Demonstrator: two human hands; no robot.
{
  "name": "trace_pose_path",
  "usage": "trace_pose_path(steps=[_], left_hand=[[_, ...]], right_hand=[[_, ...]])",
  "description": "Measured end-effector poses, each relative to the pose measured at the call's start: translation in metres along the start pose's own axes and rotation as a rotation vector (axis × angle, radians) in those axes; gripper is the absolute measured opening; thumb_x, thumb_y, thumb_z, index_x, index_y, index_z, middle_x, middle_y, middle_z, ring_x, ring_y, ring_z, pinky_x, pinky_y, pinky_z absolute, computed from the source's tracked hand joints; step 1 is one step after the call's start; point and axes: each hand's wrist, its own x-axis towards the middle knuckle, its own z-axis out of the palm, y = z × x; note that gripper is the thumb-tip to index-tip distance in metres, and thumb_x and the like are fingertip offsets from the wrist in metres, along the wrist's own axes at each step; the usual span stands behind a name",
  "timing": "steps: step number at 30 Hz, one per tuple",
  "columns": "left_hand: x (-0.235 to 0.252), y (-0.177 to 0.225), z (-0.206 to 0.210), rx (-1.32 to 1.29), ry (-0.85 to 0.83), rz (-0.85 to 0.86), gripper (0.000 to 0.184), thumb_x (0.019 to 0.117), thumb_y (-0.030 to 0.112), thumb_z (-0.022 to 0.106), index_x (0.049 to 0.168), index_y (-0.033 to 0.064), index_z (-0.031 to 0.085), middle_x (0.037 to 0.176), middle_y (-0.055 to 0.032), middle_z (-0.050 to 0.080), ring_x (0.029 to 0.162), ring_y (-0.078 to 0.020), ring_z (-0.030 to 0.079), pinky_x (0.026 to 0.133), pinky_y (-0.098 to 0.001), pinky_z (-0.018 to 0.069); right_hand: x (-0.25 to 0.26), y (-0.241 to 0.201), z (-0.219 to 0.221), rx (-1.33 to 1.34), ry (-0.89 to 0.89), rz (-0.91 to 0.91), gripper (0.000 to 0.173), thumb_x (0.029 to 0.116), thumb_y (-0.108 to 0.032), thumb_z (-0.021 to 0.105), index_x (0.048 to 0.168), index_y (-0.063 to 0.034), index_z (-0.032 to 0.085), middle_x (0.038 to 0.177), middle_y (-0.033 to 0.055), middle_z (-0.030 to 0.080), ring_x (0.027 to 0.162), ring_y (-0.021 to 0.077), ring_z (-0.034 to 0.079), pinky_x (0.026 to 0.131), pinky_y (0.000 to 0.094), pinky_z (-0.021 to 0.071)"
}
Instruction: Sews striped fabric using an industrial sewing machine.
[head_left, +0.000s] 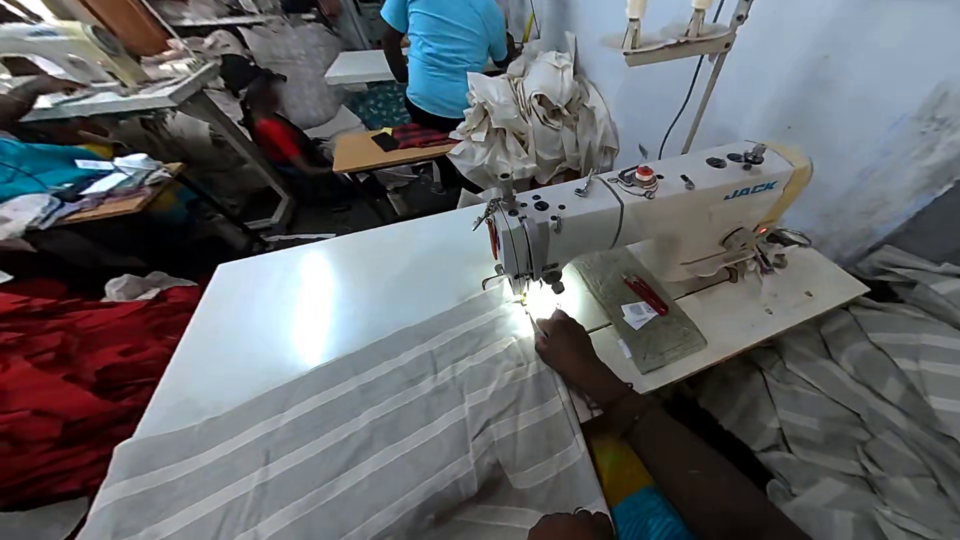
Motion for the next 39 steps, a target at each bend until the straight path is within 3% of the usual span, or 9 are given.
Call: trace_pose_path(steps=[7, 10, 12, 14, 17, 22, 26, 35, 39], left_hand=[[0.011, -0.003, 0.008, -0.024, 0.072, -0.157, 0.028, 0.1027, 0.012, 0.048, 0.110, -0.0041, 0.069, 0.103, -0.0252, 0.071, 0.092, -0.0449, 0.072, 0.071, -0.0595, 0.0576], [0.016, -0.007, 0.023, 0.137, 0.440, -0.015, 0.019, 0.0935, 0.005, 0.060, 0.100, -0.0032, 0.075, 0.106, -0.0226, 0.073, 0.094, -0.0400, 0.073, 0.075, -0.0513, 0.0600], [0.026, -0.017, 0.033, 0.247, 0.607, 0.090, 0.020, 0.0910, 0.002, 0.062, 0.104, -0.0038, 0.076, 0.124, -0.0247, 0.069, 0.116, -0.0427, 0.067, 0.096, -0.0533, 0.0553], [0.037, -0.023, 0.035, 0.270, 0.664, 0.088, 0.023, 0.0915, 0.003, 0.061, 0.108, -0.0054, 0.075, 0.135, -0.0268, 0.063, 0.128, -0.0454, 0.060, 0.107, -0.0547, 0.0487], [0.053, -0.032, 0.040, 0.276, 0.781, 0.015, 0.023, 0.0889, 0.002, 0.063, 0.107, -0.0054, 0.075, 0.131, -0.0251, 0.066, 0.125, -0.0420, 0.063, 0.101, -0.0496, 0.0542], [0.078, -0.052, 0.035, 0.360, 1.056, -0.003, 0.023, 0.0876, 0.003, 0.059, 0.100, 0.0001, 0.078, 0.109, -0.0162, 0.076, 0.104, -0.0309, 0.075, 0.085, -0.0389, 0.0617], [0.090, -0.067, 0.028, 0.367, 1.118, -0.009, 0.021, 0.0874, 0.005, 0.061, 0.098, 0.0028, 0.079, 0.108, -0.0152, 0.077, 0.103, -0.0304, 0.075, 0.082, -0.0380, 0.0621], [0.117, -0.132, -0.008, 0.195, 1.047, 0.117, 0.032, 0.1011, 0.024, 0.052, 0.117, 0.0138, 0.078, 0.126, -0.0057, 0.072, 0.122, -0.0236, 0.067, 0.105, -0.0448, 0.0531], [0.137, -0.152, -0.031, 0.252, 1.123, 0.114, 0.026, 0.0986, 0.025, 0.059, 0.108, 0.0133, 0.079, 0.115, -0.0056, 0.074, 0.111, -0.0239, 0.069, 0.097, -0.0435, 0.0548]], right_hand=[[-0.040, -0.016, -0.014, 0.001, -0.234, 0.191, 0.042, 0.1021, -0.014, 0.053, 0.143, -0.0078, 0.060, 0.122, 0.0197, 0.063, 0.101, 0.0335, 0.068, 0.086, 0.0468, 0.0569], [-0.054, -0.014, -0.014, -0.007, -0.215, 0.131, 0.039, 0.1017, -0.014, 0.052, 0.137, -0.0059, 0.065, 0.115, 0.0194, 0.066, 0.097, 0.0318, 0.069, 0.083, 0.0436, 0.0576], [-0.054, -0.012, -0.014, 0.002, -0.233, 0.106, 0.038, 0.1021, -0.014, 0.052, 0.136, -0.0065, 0.066, 0.116, 0.0187, 0.066, 0.099, 0.0311, 0.068, 0.085, 0.0423, 0.0572], [-0.053, -0.012, -0.015, -0.002, -0.237, 0.097, 0.037, 0.1021, -0.014, 0.052, 0.135, -0.0071, 0.067, 0.115, 0.0178, 0.065, 0.099, 0.0301, 0.068, 0.084, 0.0409, 0.0570], [-0.054, -0.010, -0.013, 0.009, -0.194, 0.081, 0.034, 0.1015, -0.013, 0.053, 0.131, -0.0064, 0.070, 0.110, 0.0172, 0.066, 0.094, 0.0288, 0.069, 0.081, 0.0396, 0.0577], [-0.054, -0.005, -0.010, 0.045, -0.148, 0.058, 0.032, 0.1000, -0.013, 0.056, 0.126, -0.0053, 0.073, 0.105, 0.0171, 0.068, 0.089, 0.0288, 0.069, 0.078, 0.0405, 0.0579], [-0.053, -0.003, -0.009, 0.056, -0.146, 0.054, 0.031, 0.1009, -0.014, 0.056, 0.125, -0.0066, 0.074, 0.104, 0.0157, 0.068, 0.088, 0.0273, 0.069, 0.077, 0.0391, 0.0578], [-0.023, 0.003, -0.005, 0.075, -0.048, 0.004, 0.020, 0.0980, -0.011, 0.063, 0.109, -0.0037, 0.078, 0.097, 0.0165, 0.068, 0.085, 0.0291, 0.069, 0.075, 0.0430, 0.0585], [-0.002, 0.008, -0.004, 0.035, -0.032, -0.054, 0.017, 0.0981, -0.012, 0.064, 0.104, -0.0044, 0.078, 0.096, 0.0167, 0.067, 0.082, 0.0307, 0.069, 0.070, 0.0463, 0.0585]])
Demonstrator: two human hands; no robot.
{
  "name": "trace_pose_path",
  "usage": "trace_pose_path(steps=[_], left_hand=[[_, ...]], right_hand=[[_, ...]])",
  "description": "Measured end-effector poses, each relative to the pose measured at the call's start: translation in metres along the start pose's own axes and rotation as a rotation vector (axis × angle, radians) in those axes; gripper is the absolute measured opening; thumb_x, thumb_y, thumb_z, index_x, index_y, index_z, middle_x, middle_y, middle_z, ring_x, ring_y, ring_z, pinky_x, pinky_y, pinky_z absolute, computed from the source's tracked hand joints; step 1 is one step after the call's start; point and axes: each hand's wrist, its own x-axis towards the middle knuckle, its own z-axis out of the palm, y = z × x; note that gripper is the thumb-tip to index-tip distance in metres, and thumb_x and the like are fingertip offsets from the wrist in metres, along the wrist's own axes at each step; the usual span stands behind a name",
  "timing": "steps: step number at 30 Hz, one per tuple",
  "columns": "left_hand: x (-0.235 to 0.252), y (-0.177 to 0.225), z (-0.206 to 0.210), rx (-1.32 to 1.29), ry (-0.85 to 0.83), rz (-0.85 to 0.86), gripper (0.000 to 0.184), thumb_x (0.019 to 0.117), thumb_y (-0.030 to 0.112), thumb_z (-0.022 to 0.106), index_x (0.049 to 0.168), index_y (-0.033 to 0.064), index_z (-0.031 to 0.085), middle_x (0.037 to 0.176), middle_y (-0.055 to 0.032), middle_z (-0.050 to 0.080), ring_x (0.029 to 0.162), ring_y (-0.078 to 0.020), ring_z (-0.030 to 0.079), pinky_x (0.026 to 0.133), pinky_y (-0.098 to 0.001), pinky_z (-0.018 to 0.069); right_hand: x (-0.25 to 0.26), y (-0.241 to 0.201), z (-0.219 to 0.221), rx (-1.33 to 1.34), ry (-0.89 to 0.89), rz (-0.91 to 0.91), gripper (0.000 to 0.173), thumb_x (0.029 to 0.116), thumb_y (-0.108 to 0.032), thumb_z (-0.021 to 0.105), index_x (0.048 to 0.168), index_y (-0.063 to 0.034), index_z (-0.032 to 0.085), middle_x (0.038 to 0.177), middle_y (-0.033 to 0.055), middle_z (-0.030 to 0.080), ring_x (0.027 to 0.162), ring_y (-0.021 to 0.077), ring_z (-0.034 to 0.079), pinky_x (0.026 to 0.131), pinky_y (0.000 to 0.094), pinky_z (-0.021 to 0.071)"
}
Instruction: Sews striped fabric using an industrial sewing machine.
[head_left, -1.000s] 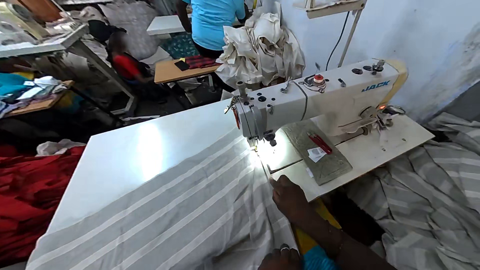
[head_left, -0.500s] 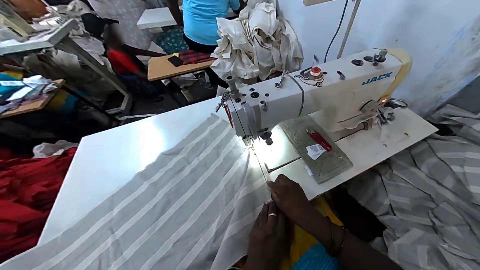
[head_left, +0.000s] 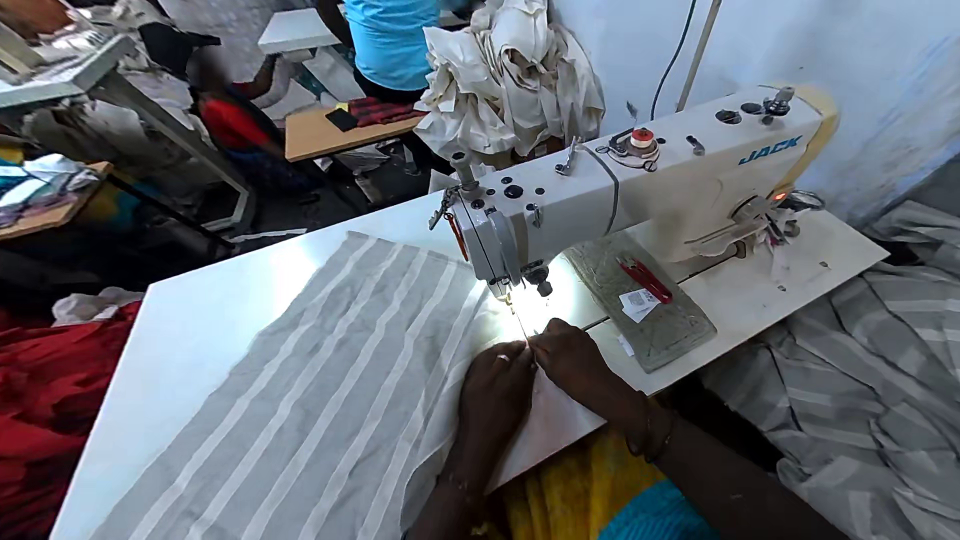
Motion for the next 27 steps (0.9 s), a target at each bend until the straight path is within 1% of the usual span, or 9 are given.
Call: trace_pose_path(steps=[3, 5, 8, 10, 12, 15, 22, 25, 27], left_hand=[[0.019, -0.013, 0.005, 0.036, 0.028, 0.028, 0.021, 0.0939, 0.023, 0.063, 0.096, 0.0100, 0.079, 0.099, -0.0092, 0.073, 0.093, -0.0283, 0.071, 0.078, -0.0459, 0.0573], [0.034, -0.015, 0.004, -0.006, -0.015, -0.012, 0.019, 0.0906, 0.021, 0.065, 0.088, 0.0061, 0.076, 0.093, -0.0115, 0.073, 0.086, -0.0303, 0.072, 0.072, -0.0480, 0.0580], [0.039, -0.019, 0.000, -0.096, -0.088, -0.078, 0.021, 0.0916, 0.024, 0.063, 0.086, 0.0066, 0.073, 0.093, -0.0102, 0.071, 0.086, -0.0296, 0.069, 0.074, -0.0503, 0.0561], [0.034, -0.019, 0.000, -0.063, -0.065, -0.057, 0.028, 0.0903, 0.034, 0.059, 0.086, 0.0106, 0.075, 0.094, -0.0073, 0.071, 0.088, -0.0275, 0.069, 0.075, -0.0487, 0.0549], [0.031, -0.017, 0.000, -0.028, -0.041, -0.044, 0.028, 0.0921, 0.032, 0.061, 0.083, 0.0095, 0.075, 0.091, -0.0090, 0.072, 0.087, -0.0297, 0.069, 0.073, -0.0492, 0.0553], [0.034, -0.020, -0.002, -0.120, -0.050, -0.099, 0.024, 0.0920, 0.027, 0.063, 0.082, 0.0080, 0.073, 0.089, -0.0091, 0.071, 0.082, -0.0287, 0.069, 0.070, -0.0490, 0.0561], [0.032, -0.016, -0.001, -0.007, -0.018, -0.134, 0.026, 0.0915, 0.029, 0.061, 0.081, 0.0107, 0.076, 0.075, -0.0084, 0.066, 0.073, -0.0290, 0.068, 0.063, -0.0476, 0.0527], [0.033, -0.015, -0.002, 0.010, -0.027, -0.171, 0.019, 0.0945, 0.023, 0.065, 0.094, 0.0080, 0.078, 0.086, -0.0123, 0.070, 0.078, -0.0326, 0.070, 0.068, -0.0506, 0.0547], [0.033, -0.016, -0.001, 0.009, -0.033, -0.142, 0.017, 0.0918, 0.020, 0.064, 0.091, 0.0079, 0.076, 0.089, -0.0126, 0.070, 0.081, -0.0333, 0.069, 0.068, -0.0509, 0.0544]], right_hand=[[0.018, -0.001, -0.018, -0.030, -0.208, 0.031, 0.023, 0.1005, -0.014, 0.059, 0.113, -0.0078, 0.078, 0.108, 0.0164, 0.069, 0.102, 0.0331, 0.067, 0.084, 0.0500, 0.0555], [0.028, 0.004, -0.021, -0.064, -0.196, -0.018, 0.021, 0.0978, -0.016, 0.062, 0.110, -0.0099, 0.078, 0.108, 0.0143, 0.068, 0.109, 0.0325, 0.063, 0.084, 0.0481, 0.0542], [0.033, 0.018, -0.007, -0.118, -0.035, -0.220, 0.012, 0.0957, -0.013, 0.064, 0.096, -0.0062, 0.074, 0.096, 0.0135, 0.066, 0.099, 0.0331, 0.065, 0.075, 0.0462, 0.0558], [0.034, 0.022, -0.011, -0.115, -0.057, -0.286, 0.012, 0.0963, -0.009, 0.063, 0.097, -0.0037, 0.073, 0.096, 0.0140, 0.067, 0.099, 0.0334, 0.065, 0.078, 0.0471, 0.0566], [0.035, 0.028, -0.013, -0.092, -0.062, -0.324, 0.013, 0.0975, -0.012, 0.063, 0.098, -0.0042, 0.074, 0.097, 0.0135, 0.068, 0.099, 0.0327, 0.066, 0.078, 0.0463, 0.0570], [0.034, 0.033, -0.012, -0.049, -0.052, -0.329, 0.016, 0.0974, -0.021, 0.066, 0.098, -0.0078, 0.075, 0.097, 0.0106, 0.068, 0.100, 0.0296, 0.065, 0.080, 0.0444, 0.0559], [0.043, 0.039, -0.011, -0.007, 0.013, -0.286, 0.013, 0.0965, -0.016, 0.067, 0.096, -0.0072, 0.077, 0.090, 0.0119, 0.069, 0.092, 0.0289, 0.068, 0.076, 0.0446, 0.0561], [0.046, 0.038, -0.012, 0.027, 0.064, -0.315, 0.014, 0.0932, -0.017, 0.071, 0.095, -0.0044, 0.077, 0.088, 0.0150, 0.070, 0.084, 0.0308, 0.070, 0.072, 0.0478, 0.0572], [0.045, 0.041, -0.016, 0.031, 0.012, -0.355, 0.013, 0.0933, -0.016, 0.071, 0.097, -0.0076, 0.080, 0.093, 0.0121, 0.073, 0.091, 0.0277, 0.071, 0.077, 0.0454, 0.0575]])
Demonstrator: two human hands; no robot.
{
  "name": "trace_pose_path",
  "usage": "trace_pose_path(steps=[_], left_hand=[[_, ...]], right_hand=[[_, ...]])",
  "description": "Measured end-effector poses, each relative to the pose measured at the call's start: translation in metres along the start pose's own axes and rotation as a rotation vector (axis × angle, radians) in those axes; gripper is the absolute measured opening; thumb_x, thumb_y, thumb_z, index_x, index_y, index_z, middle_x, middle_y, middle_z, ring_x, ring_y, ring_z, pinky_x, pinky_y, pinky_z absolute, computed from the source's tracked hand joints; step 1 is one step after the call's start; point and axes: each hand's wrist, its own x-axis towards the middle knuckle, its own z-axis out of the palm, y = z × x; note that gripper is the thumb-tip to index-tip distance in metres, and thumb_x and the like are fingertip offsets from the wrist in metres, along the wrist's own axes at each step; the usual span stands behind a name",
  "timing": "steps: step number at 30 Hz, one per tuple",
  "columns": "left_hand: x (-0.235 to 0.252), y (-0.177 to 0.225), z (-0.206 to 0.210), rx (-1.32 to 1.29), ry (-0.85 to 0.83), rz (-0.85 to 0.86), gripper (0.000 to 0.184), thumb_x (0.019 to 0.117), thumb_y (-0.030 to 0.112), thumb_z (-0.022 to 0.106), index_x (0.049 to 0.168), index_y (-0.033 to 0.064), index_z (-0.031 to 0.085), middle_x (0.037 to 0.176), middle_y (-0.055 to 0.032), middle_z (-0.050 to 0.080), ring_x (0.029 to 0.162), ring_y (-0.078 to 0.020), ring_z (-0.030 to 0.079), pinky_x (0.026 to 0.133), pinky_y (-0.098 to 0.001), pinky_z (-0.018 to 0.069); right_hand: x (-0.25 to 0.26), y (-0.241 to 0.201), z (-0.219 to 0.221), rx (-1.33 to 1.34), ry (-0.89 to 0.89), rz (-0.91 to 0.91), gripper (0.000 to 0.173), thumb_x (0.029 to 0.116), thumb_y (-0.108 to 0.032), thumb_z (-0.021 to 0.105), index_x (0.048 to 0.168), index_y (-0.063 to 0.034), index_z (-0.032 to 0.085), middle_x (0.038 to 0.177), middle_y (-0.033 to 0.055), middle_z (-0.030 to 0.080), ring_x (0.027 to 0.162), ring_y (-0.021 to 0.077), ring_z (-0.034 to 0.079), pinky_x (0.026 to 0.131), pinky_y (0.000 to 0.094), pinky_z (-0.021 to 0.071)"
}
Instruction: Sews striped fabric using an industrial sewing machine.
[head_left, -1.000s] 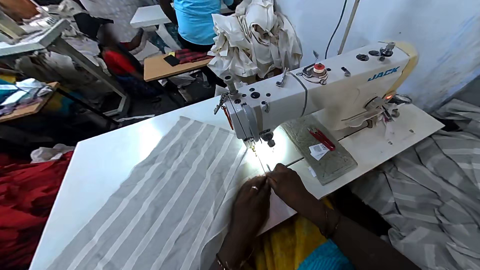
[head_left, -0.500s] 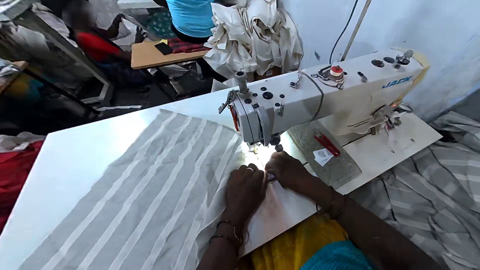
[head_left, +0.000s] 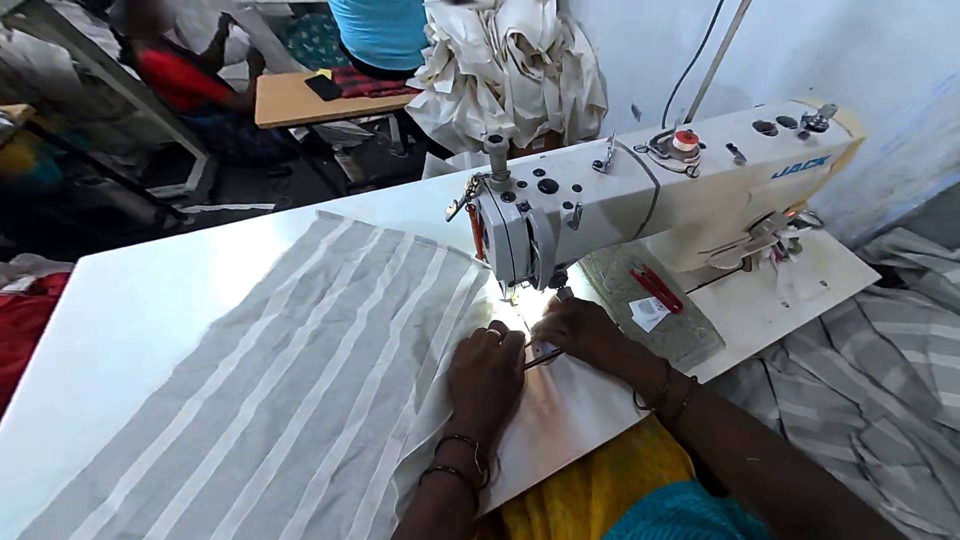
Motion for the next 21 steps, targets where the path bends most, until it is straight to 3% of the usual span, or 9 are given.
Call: trace_pose_path(steps=[3, 5, 9, 11, 12, 15, 16, 18, 21], left_hand=[[-0.001, 0.000, 0.003, 0.019, 0.022, 0.033, 0.027, 0.0878, 0.031, 0.058, 0.080, 0.0112, 0.075, 0.086, -0.0093, 0.068, 0.081, -0.0304, 0.067, 0.066, -0.0483, 0.0521], [-0.002, 0.001, 0.000, 0.026, 0.016, 0.013, 0.025, 0.0896, 0.029, 0.063, 0.080, 0.0097, 0.075, 0.096, -0.0119, 0.070, 0.089, -0.0333, 0.067, 0.072, -0.0516, 0.0522], [0.011, -0.002, 0.004, -0.010, -0.081, -0.168, 0.023, 0.0906, 0.025, 0.063, 0.081, 0.0052, 0.068, 0.130, -0.0157, 0.066, 0.123, -0.0377, 0.059, 0.097, -0.0579, 0.0456], [0.021, -0.003, 0.005, 0.021, -0.148, -0.215, 0.028, 0.0919, 0.030, 0.063, 0.081, 0.0045, 0.068, 0.136, -0.0165, 0.062, 0.132, -0.0374, 0.052, 0.105, -0.0585, 0.0401], [0.025, -0.004, 0.004, 0.017, -0.177, -0.232, 0.029, 0.0926, 0.031, 0.064, 0.081, 0.0047, 0.069, 0.139, -0.0168, 0.061, 0.136, -0.0373, 0.049, 0.108, -0.0594, 0.0373], [0.028, -0.009, 0.004, -0.042, -0.203, -0.259, 0.031, 0.0928, 0.033, 0.067, 0.078, 0.0058, 0.069, 0.145, -0.0145, 0.058, 0.143, -0.0362, 0.043, 0.114, -0.0612, 0.0294], [0.028, -0.011, 0.005, -0.055, -0.199, -0.256, 0.032, 0.0929, 0.033, 0.068, 0.076, 0.0059, 0.068, 0.145, -0.0143, 0.058, 0.143, -0.0368, 0.043, 0.114, -0.0619, 0.0284], [0.028, -0.012, 0.005, -0.059, -0.195, -0.241, 0.032, 0.0930, 0.033, 0.066, 0.074, 0.0069, 0.067, 0.145, -0.0129, 0.058, 0.143, -0.0370, 0.042, 0.114, -0.0620, 0.0285], [0.032, -0.014, 0.005, -0.050, -0.179, -0.233, 0.034, 0.0939, 0.032, 0.064, 0.072, 0.0066, 0.065, 0.143, -0.0135, 0.059, 0.143, -0.0384, 0.042, 0.112, -0.0630, 0.0293]], right_hand=[[-0.005, 0.007, 0.008, -0.131, 0.032, -0.161, 0.016, 0.0962, -0.014, 0.064, 0.101, -0.0092, 0.078, 0.096, 0.0094, 0.069, 0.090, 0.0258, 0.068, 0.071, 0.0398, 0.0574], [-0.003, 0.008, 0.010, -0.196, 0.045, -0.193, 0.016, 0.0973, -0.013, 0.060, 0.098, -0.0063, 0.074, 0.094, 0.0112, 0.067, 0.085, 0.0271, 0.069, 0.065, 0.0403, 0.0580], [0.026, 0.001, -0.013, 0.013, -0.289, 0.278, 0.030, 0.0974, -0.031, 0.065, 0.090, -0.0029, 0.071, 0.083, 0.0151, 0.068, 0.083, 0.0327, 0.068, 0.071, 0.0549, 0.0510], [0.039, -0.001, -0.014, 0.035, -0.339, 0.461, 0.033, 0.0937, -0.036, 0.070, 0.088, -0.0039, 0.069, 0.084, 0.0143, 0.067, 0.086, 0.0324, 0.066, 0.073, 0.0559, 0.0505], [0.037, -0.006, -0.012, 0.030, -0.293, 0.470, 0.029, 0.0935, -0.033, 0.070, 0.090, -0.0045, 0.071, 0.087, 0.0145, 0.068, 0.088, 0.0324, 0.067, 0.074, 0.0554, 0.0511], [0.008, -0.031, 0.008, -0.257, -0.046, 0.225, 0.017, 0.0972, -0.017, 0.063, 0.099, -0.0058, 0.076, 0.102, 0.0147, 0.071, 0.100, 0.0340, 0.068, 0.079, 0.0523, 0.0562], [-0.002, -0.038, 0.016, -0.381, 0.011, 0.135, 0.015, 0.0966, -0.012, 0.062, 0.101, -0.0055, 0.075, 0.109, 0.0145, 0.071, 0.108, 0.0347, 0.066, 0.085, 0.0531, 0.0540], [-0.014, -0.049, 0.026, -0.587, 0.025, 0.048, 0.020, 0.0941, -0.005, 0.061, 0.109, -0.0040, 0.074, 0.120, 0.0132, 0.069, 0.121, 0.0348, 0.061, 0.101, 0.0556, 0.0479], [-0.006, -0.050, 0.023, -0.703, -0.051, 0.027, 0.025, 0.0931, -0.001, 0.060, 0.113, -0.0028, 0.074, 0.124, 0.0136, 0.068, 0.126, 0.0362, 0.057, 0.110, 0.0587, 0.0401]])
